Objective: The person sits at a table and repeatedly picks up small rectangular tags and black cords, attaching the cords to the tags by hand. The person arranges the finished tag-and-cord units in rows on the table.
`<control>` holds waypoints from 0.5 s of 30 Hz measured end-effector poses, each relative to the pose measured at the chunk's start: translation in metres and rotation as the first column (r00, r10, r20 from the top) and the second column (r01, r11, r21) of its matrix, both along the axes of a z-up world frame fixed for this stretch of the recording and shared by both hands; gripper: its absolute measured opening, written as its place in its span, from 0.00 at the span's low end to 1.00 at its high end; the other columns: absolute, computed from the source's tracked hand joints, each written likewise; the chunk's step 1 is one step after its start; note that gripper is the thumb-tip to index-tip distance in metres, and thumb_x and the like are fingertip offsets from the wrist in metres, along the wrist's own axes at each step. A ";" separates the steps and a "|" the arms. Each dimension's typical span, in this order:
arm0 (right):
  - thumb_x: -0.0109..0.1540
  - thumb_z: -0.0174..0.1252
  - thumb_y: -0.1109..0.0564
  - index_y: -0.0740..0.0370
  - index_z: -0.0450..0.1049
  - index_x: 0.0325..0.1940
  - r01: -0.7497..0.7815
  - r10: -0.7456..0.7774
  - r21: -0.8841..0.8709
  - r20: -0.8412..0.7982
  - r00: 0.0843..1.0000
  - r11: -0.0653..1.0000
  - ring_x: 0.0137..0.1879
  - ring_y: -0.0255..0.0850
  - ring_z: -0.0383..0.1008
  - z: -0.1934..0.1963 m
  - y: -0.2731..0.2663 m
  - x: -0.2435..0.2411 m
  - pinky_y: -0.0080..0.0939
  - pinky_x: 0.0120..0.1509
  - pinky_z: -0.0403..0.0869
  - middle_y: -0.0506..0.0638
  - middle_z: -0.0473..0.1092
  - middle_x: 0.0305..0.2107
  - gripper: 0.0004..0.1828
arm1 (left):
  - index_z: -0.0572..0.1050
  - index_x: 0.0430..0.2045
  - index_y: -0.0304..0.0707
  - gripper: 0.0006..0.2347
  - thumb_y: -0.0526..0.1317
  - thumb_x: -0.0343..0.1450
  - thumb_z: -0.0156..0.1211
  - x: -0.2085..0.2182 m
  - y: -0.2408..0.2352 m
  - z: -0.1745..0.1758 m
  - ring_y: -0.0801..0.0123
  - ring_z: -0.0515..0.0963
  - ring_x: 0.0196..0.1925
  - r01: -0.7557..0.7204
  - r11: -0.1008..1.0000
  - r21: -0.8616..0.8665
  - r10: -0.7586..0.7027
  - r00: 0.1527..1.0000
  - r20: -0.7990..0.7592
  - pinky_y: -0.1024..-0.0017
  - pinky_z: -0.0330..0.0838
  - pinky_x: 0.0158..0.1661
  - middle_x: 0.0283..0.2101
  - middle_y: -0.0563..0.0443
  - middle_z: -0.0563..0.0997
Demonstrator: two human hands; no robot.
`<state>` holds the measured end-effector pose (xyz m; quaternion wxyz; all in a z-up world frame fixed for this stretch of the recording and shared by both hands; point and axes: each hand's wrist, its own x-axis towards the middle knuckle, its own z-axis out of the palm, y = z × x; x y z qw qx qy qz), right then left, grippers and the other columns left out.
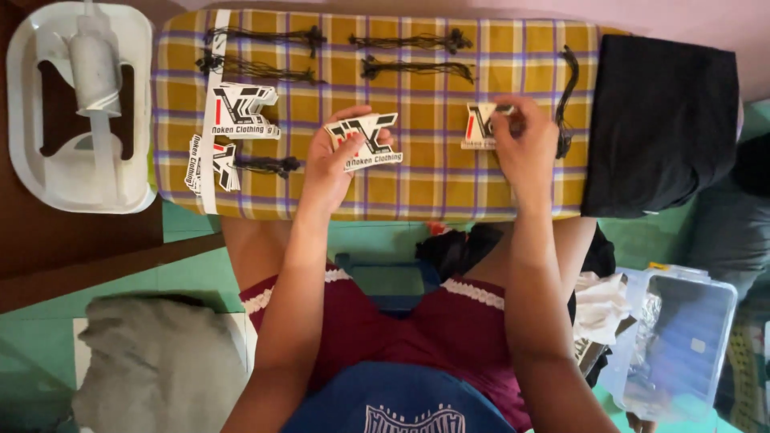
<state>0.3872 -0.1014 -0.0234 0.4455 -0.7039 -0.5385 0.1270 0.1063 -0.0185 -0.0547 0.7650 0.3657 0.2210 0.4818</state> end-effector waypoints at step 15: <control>0.68 0.61 0.64 0.53 0.75 0.51 0.055 -0.010 -0.109 0.378 0.926 0.993 0.55 0.48 0.70 -0.008 0.012 0.013 0.49 0.62 0.55 0.48 0.68 0.47 0.09 | 0.70 0.57 0.28 0.18 0.33 0.72 0.63 0.002 0.002 -0.002 0.53 0.86 0.47 0.012 1.000 -0.014 -0.012 1.000 0.012 0.59 0.84 0.47 0.49 0.34 0.81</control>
